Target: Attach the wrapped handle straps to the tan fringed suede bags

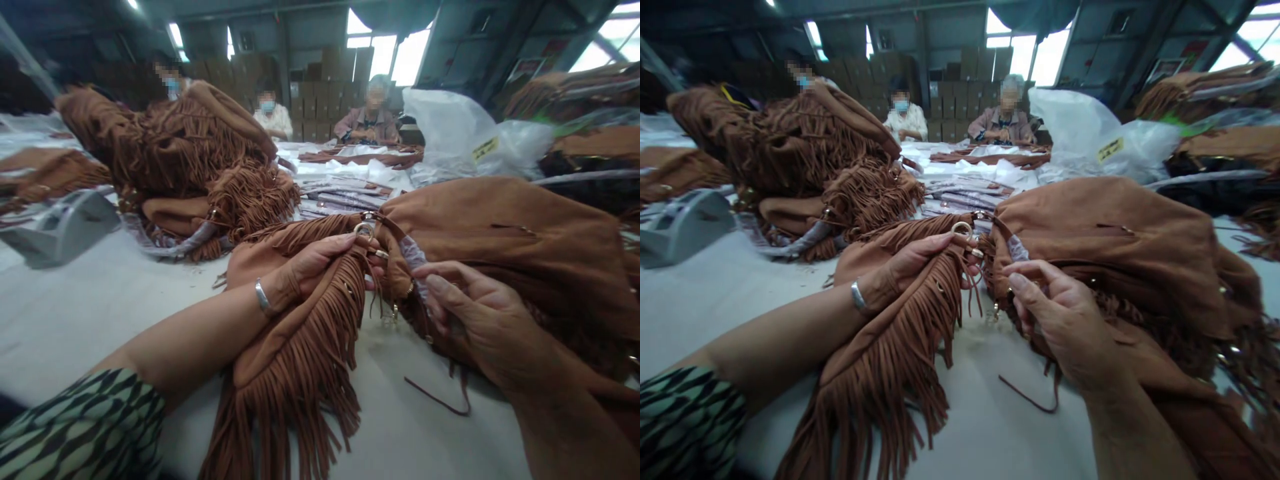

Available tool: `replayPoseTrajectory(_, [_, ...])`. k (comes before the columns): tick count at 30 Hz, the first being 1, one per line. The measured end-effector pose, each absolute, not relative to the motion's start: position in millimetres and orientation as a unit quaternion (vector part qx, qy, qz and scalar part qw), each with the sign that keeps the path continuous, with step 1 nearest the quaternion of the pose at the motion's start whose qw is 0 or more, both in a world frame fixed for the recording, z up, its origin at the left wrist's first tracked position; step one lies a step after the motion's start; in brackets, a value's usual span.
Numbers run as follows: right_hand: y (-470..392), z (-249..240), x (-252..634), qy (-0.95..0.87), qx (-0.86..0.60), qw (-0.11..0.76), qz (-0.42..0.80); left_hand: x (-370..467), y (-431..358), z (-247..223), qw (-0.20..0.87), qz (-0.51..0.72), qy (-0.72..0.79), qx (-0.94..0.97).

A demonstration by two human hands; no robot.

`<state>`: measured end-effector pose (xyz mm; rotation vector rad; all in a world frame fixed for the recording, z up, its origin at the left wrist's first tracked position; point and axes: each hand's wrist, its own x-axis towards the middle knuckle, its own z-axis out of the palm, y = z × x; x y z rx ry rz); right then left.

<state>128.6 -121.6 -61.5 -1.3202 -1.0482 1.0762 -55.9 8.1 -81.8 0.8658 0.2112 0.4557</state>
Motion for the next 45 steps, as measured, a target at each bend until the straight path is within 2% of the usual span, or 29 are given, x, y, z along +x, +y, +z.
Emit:
replayPoseTrajectory(3, [-119,-68,114,-0.509,-0.567,0.496,0.416,-52,0,-81,0.851,0.241,0.088,0.458])
replayPoseTrajectory(8, [-112,-76,91,-0.601,-0.616,0.437,0.262,-48,-14,-78,0.827,0.253,0.086,0.494])
replayPoseTrajectory(13, [-113,-73,91,-0.611,-0.613,0.424,0.267,-49,-12,-77,0.848,0.231,0.096,0.467])
replayPoseTrajectory(16, [-113,-75,91,-0.643,-0.614,0.384,0.249,-49,-9,-79,0.859,0.226,0.098,0.448])
replayPoseTrajectory(18, [-115,-79,87,-0.673,-0.634,0.334,0.187,-48,-7,-81,0.870,0.228,0.104,0.425])
replayPoseTrajectory(21, [-121,-83,75,-0.717,-0.644,0.266,0.010,-48,-4,-82,0.875,0.240,0.126,0.400])
replayPoseTrajectory(23, [-126,-84,66,-0.746,-0.607,0.261,-0.085,-49,-3,-82,0.874,0.227,0.136,0.407])
replayPoseTrajectory(25, [-131,-83,59,-0.781,-0.547,0.274,-0.128,-51,-2,-82,0.873,0.199,0.139,0.423])
replayPoseTrajectory(29, [-135,-83,51,-0.821,-0.479,0.284,-0.124,-54,-3,-80,0.875,0.194,0.117,0.429])
replayPoseTrajectory(35, [-135,-82,59,-0.819,-0.483,0.295,-0.092,-55,-10,-76,0.874,0.222,0.105,0.420])
replayPoseTrajectory(39, [-132,-75,84,-0.780,-0.547,0.292,-0.084,-58,-10,-76,0.880,0.210,0.076,0.419])
replayPoseTrajectory(45, [-117,-82,122,-0.700,-0.674,0.234,-0.041,-60,-9,-77,0.886,0.202,0.050,0.415])
